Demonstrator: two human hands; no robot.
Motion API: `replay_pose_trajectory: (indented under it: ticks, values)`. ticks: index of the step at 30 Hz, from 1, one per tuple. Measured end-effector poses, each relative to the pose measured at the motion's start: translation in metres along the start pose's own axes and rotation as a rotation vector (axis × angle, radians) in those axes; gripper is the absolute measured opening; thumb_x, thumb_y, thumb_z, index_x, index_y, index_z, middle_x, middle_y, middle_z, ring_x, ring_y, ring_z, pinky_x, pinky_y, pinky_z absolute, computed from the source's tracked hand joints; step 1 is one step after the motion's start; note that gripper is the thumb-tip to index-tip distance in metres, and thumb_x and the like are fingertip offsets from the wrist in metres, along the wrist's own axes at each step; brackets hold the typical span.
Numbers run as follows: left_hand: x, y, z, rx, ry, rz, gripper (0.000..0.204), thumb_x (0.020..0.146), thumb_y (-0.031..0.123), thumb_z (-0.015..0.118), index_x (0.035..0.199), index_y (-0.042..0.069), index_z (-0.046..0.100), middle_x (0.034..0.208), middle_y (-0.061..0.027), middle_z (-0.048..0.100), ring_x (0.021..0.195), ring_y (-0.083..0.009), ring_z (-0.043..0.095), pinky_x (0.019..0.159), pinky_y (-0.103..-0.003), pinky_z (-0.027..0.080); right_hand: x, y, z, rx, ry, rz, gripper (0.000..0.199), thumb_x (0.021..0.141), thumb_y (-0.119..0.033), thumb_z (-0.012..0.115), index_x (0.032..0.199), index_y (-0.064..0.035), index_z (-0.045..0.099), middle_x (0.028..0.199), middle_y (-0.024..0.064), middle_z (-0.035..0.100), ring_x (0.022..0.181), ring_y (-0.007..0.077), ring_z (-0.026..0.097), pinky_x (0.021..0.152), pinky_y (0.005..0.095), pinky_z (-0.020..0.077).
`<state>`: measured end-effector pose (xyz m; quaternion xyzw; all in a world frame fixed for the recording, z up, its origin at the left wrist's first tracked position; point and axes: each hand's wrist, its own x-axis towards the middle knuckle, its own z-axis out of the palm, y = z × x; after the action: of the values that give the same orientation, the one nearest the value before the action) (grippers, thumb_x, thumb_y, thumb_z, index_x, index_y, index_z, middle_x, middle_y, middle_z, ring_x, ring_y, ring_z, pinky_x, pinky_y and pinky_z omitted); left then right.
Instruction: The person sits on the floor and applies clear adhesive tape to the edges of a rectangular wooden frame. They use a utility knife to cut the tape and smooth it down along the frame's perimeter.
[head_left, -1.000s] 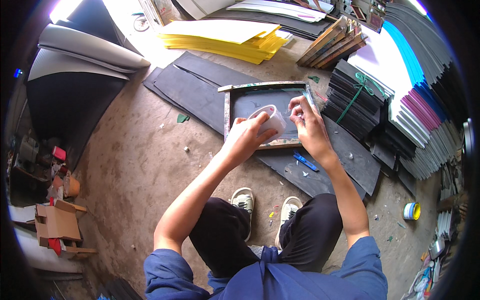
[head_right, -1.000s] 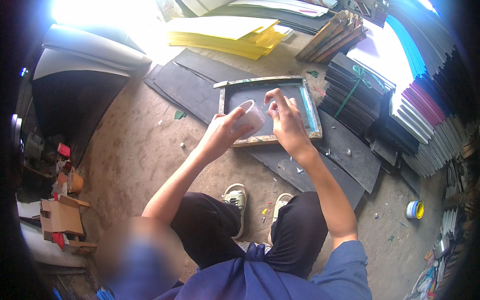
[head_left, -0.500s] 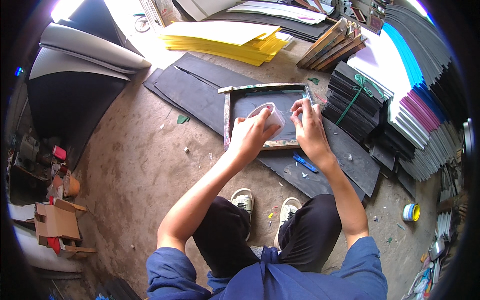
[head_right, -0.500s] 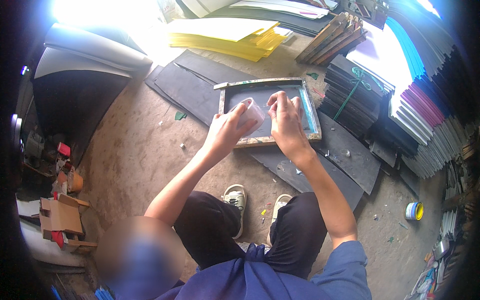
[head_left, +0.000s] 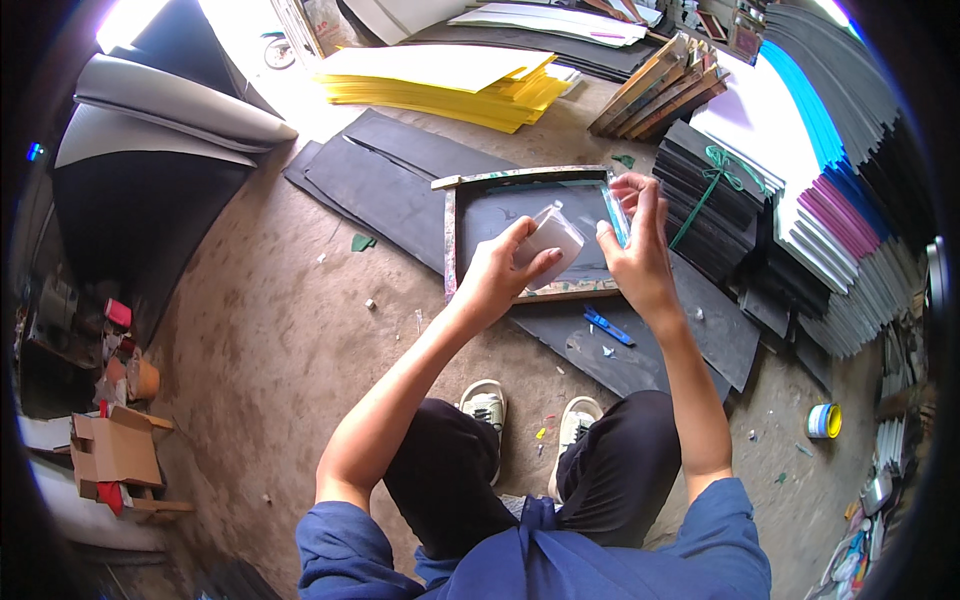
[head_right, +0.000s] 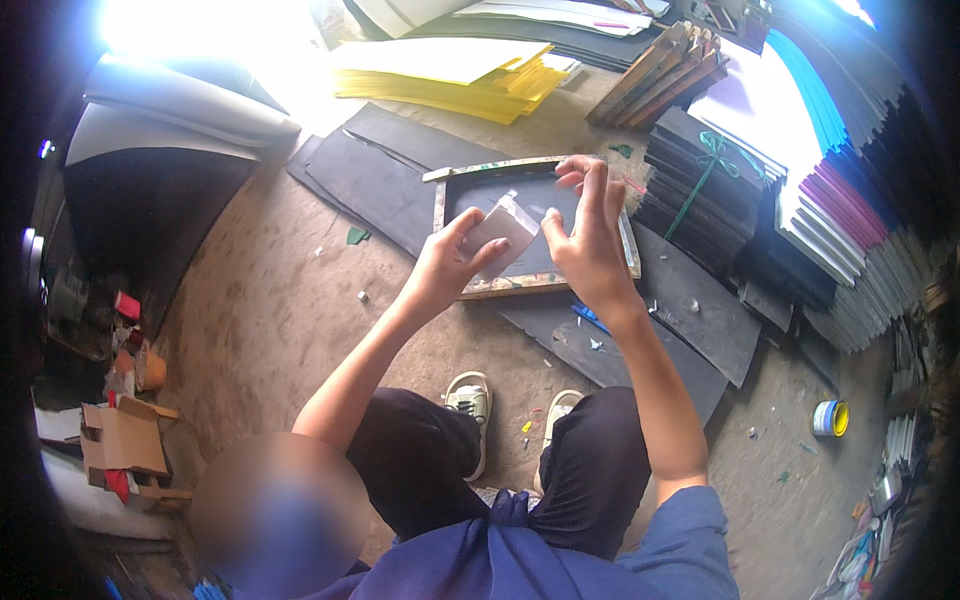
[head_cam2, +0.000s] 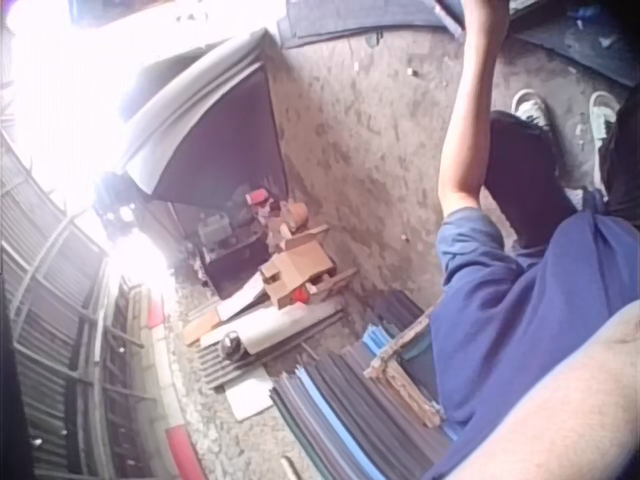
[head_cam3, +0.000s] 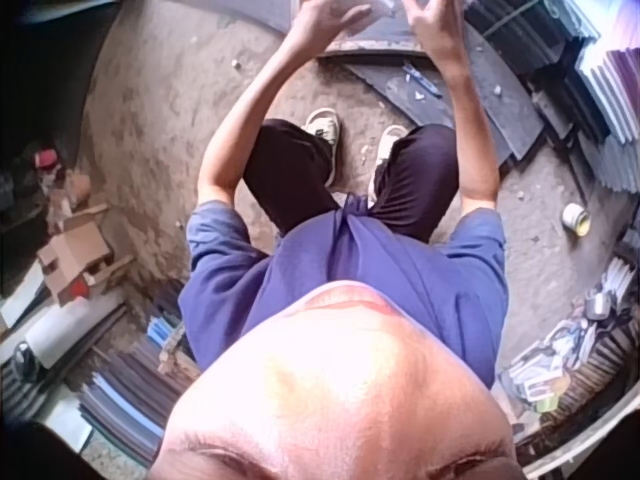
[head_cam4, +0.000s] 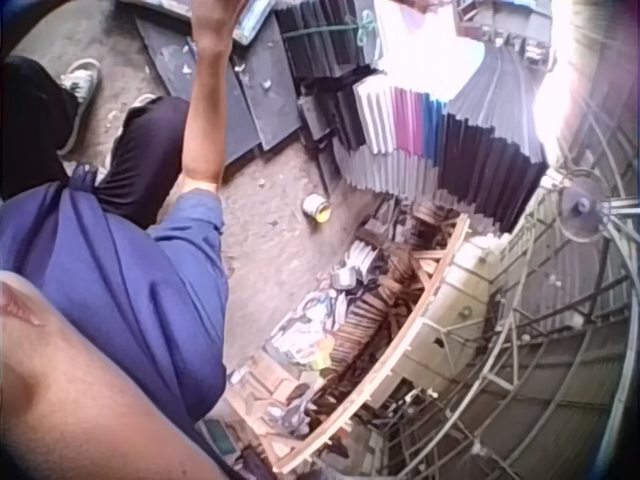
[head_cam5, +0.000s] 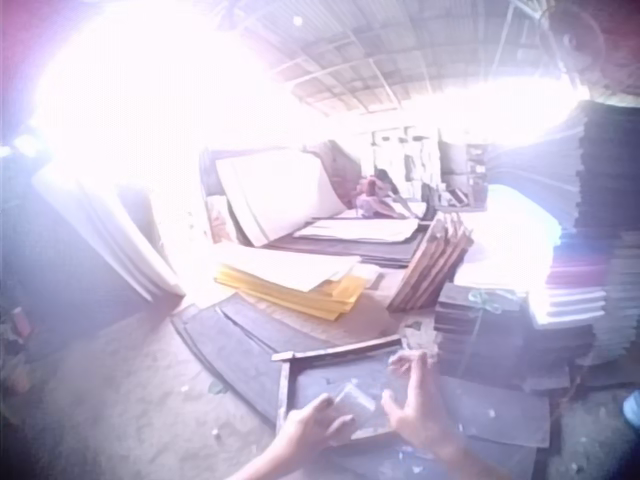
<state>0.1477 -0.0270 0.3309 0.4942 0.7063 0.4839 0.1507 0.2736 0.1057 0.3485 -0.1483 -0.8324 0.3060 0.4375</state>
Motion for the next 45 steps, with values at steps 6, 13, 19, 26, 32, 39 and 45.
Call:
replay_pose_trajectory:
  ticks: [6,13,19,26,32,39,45]
  values:
    - [-0.003,-0.005,-0.005,0.151,0.144,0.229,0.028,0.077,0.018,0.065,0.095,0.004,0.049,0.082,-0.0100,0.056,0.079,-0.0209,0.049,0.075,-0.033,0.039,0.007,0.000,-0.018,0.178,-0.119,0.078,0.039,0.077,-0.017,0.063,0.111,-0.0057,0.049,0.107,0.0100,0.047,0.105,0.0259,0.041,0.093,0.0374,0.0341]
    - [-0.004,0.001,-0.005,0.116,0.161,0.254,0.027,0.076,0.014,0.066,0.095,0.004,0.049,0.087,-0.0094,0.055,0.084,-0.0223,0.047,0.078,-0.035,0.037,0.005,-0.016,-0.006,0.079,-0.142,-0.101,0.046,0.068,-0.028,0.072,0.104,-0.0053,0.056,0.102,0.0076,0.054,0.097,0.0215,0.047,0.088,0.0350,0.0371]
    - [-0.006,0.006,-0.004,0.127,0.127,0.270,0.029,0.075,0.012,0.068,0.095,0.003,0.049,0.086,-0.0106,0.055,0.085,-0.0225,0.048,0.078,-0.034,0.038,0.005,-0.017,-0.009,0.140,-0.056,-0.013,0.025,0.072,-0.013,0.068,0.094,-0.0036,0.060,0.087,0.0071,0.059,0.087,0.0163,0.053,0.080,0.0299,0.0421]
    - [-0.005,0.000,-0.006,0.192,0.258,0.427,0.029,0.070,0.020,0.071,0.085,0.006,0.051,0.077,-0.0077,0.053,0.079,-0.0247,0.047,0.078,-0.036,0.034,0.001,-0.029,-0.008,0.450,-0.109,0.060,0.025,0.075,-0.014,0.065,0.098,-0.0037,0.060,0.099,0.0092,0.056,0.086,0.0185,0.054,0.080,0.0312,0.0424]
    - [-0.004,0.009,-0.009,0.403,0.108,0.590,0.024,0.072,0.023,0.067,0.079,0.008,0.050,0.074,-0.0040,0.051,0.078,-0.0212,0.053,0.084,-0.036,0.029,0.008,-0.026,-0.014,0.042,-0.086,-0.099,0.029,0.075,-0.016,0.066,0.102,-0.0062,0.061,0.107,0.0079,0.053,0.089,0.0212,0.052,0.083,0.0335,0.0407]
    - [-0.005,0.012,-0.004,0.391,0.061,0.565,0.027,0.069,0.020,0.070,0.081,0.006,0.049,0.076,-0.0068,0.053,0.076,-0.0239,0.052,0.085,-0.037,0.030,0.007,-0.014,-0.008,0.200,-0.050,-0.024,0.017,0.078,-0.008,0.062,0.094,-0.0050,0.062,0.084,0.0062,0.063,0.082,0.0165,0.057,0.076,0.0296,0.0441]
    - [-0.003,0.014,0.003,0.193,0.090,0.253,0.028,0.078,0.024,0.064,0.089,0.003,0.050,0.077,-0.0139,0.057,0.073,-0.0262,0.056,0.076,-0.036,0.039,0.001,-0.020,0.001,0.186,-0.016,0.102,0.005,0.083,-0.003,0.055,0.087,-0.0017,0.053,0.078,0.0106,0.063,0.077,0.0206,0.063,0.066,0.0299,0.0469]
